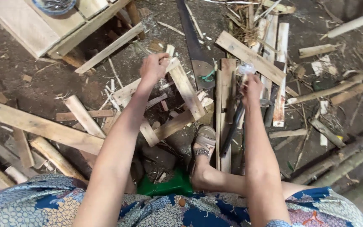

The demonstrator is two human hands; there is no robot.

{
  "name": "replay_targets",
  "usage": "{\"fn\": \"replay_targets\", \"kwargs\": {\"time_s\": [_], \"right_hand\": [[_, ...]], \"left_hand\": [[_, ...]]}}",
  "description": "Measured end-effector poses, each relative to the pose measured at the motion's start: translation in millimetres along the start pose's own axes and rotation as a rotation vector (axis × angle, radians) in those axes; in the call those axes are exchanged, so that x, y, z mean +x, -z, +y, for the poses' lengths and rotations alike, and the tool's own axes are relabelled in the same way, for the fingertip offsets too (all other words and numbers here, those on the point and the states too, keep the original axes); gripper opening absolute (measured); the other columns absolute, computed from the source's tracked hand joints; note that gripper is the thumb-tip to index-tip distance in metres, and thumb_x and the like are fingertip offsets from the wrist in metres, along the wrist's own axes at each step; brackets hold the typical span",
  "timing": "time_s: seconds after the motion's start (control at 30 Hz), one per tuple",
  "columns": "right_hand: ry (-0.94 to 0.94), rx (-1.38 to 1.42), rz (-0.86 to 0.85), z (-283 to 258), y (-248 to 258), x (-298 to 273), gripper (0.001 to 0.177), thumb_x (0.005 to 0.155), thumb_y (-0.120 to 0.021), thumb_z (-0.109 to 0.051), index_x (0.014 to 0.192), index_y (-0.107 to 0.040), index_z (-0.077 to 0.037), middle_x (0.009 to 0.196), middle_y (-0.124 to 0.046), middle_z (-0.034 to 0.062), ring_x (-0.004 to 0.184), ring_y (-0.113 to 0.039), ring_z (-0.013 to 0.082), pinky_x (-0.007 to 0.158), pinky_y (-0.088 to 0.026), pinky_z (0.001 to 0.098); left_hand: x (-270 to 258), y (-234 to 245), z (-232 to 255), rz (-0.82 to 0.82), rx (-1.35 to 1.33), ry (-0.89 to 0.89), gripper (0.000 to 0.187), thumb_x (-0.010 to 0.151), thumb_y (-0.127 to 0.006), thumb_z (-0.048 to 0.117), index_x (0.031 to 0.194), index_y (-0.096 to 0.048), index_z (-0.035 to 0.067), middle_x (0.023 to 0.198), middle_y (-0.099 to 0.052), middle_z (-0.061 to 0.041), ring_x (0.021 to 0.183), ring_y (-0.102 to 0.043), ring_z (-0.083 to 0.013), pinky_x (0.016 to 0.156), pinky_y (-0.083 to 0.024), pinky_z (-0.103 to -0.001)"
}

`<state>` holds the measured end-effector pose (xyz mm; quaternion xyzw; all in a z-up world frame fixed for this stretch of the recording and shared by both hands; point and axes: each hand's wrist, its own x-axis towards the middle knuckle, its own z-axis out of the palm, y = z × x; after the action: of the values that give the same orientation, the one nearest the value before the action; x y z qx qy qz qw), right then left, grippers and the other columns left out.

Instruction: The person uses a hammer and a wooden mallet to shape and assemble a small square wooden frame. They then pick up nails from a small bowl and hammer them into the frame to secure the joints, working on the ground amidst scattered wood pieces.

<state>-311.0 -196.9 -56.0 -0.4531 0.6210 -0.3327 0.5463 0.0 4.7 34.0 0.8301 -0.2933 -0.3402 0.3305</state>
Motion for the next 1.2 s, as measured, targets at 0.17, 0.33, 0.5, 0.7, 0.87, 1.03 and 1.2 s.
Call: {"fn": "replay_targets", "kwargs": {"time_s": [0.17,0.33,0.5,0.7,0.87,1.03,1.2], "right_hand": [[0.025,-0.068,0.487,79.5,84.7,30.2,0.016,0.076,-0.062,-0.020,0.063,-0.062,-0.010,0.041,-0.046,0.0096,0.027,-0.046,0.0171,0.026,-0.036,0.0281],[0.280,-0.560,0.159,39.4,-15.6,-38.8,0.017,0.084,-0.063,-0.033,0.098,-0.069,-0.026,0.094,-0.067,0.0046,0.096,-0.062,0.0293,0.089,-0.047,0.0409],[0.573,-0.529,-0.554,16.7,-128.2,-56.5,0.056,0.073,-0.076,-0.021,0.126,-0.057,-0.027,0.117,-0.062,0.0050,0.112,-0.056,0.0268,0.101,-0.040,0.0420],[0.709,-0.501,-1.047,-8.3,-191.1,-73.9,0.064,0.078,-0.064,-0.013,0.138,-0.043,-0.008,0.131,-0.052,0.0190,0.119,-0.047,0.0420,0.103,-0.036,0.0505],[0.180,-0.336,-0.811,-86.0,-179.8,-139.6,0.024,0.072,-0.063,-0.041,0.082,-0.074,-0.023,0.073,-0.064,0.0029,0.073,-0.056,0.0146,0.080,-0.046,0.0298],[0.357,-0.153,-0.918,-9.5,-196.3,-90.8,0.018,0.083,-0.054,-0.027,0.089,-0.064,-0.014,0.081,-0.059,0.0011,0.079,-0.052,0.0101,0.073,-0.042,0.0236],[0.043,-0.343,-0.624,-43.4,-194.4,-115.0,0.031,0.073,-0.065,-0.041,0.078,-0.067,-0.011,0.083,-0.064,0.0120,0.084,-0.053,0.0192,0.082,-0.042,0.0339]], "left_hand": [[-4.2,5.2,4.3,0.007,0.009,0.053,0.029,0.083,-0.060,0.033,0.112,-0.066,0.030,0.102,-0.069,-0.003,0.076,-0.069,-0.0220,0.085,-0.050,-0.041],[2.9,-3.0,-13.9,0.009,0.005,0.018,0.029,0.083,-0.061,0.032,0.111,-0.066,0.030,0.097,-0.069,0.000,0.074,-0.066,-0.0203,0.083,-0.052,-0.039],[6.6,-3.4,-15.9,0.029,-0.056,-0.045,0.028,0.084,-0.058,0.027,0.111,-0.067,0.026,0.084,-0.069,0.001,0.052,-0.066,-0.0138,0.071,-0.054,-0.031],[1.0,7.3,-13.7,-0.026,-0.082,-0.011,0.029,0.085,-0.059,0.030,0.113,-0.066,0.027,0.088,-0.068,-0.001,0.056,-0.067,-0.0152,0.071,-0.053,-0.035],[-1.9,11.0,-15.7,0.026,-0.065,-0.006,0.024,0.084,-0.061,0.034,0.107,-0.068,0.034,0.097,-0.070,0.001,0.100,-0.063,-0.0252,0.089,-0.047,-0.043],[-1.8,6.0,-15.1,0.031,-0.029,-0.038,0.020,0.084,-0.061,0.035,0.101,-0.071,0.032,0.101,-0.068,-0.002,0.101,-0.062,-0.0294,0.090,-0.047,-0.045],[-2.2,7.0,-11.1,0.030,-0.009,-0.040,0.021,0.085,-0.059,0.035,0.103,-0.070,0.032,0.103,-0.068,-0.004,0.103,-0.060,-0.0307,0.091,-0.047,-0.047]]}}
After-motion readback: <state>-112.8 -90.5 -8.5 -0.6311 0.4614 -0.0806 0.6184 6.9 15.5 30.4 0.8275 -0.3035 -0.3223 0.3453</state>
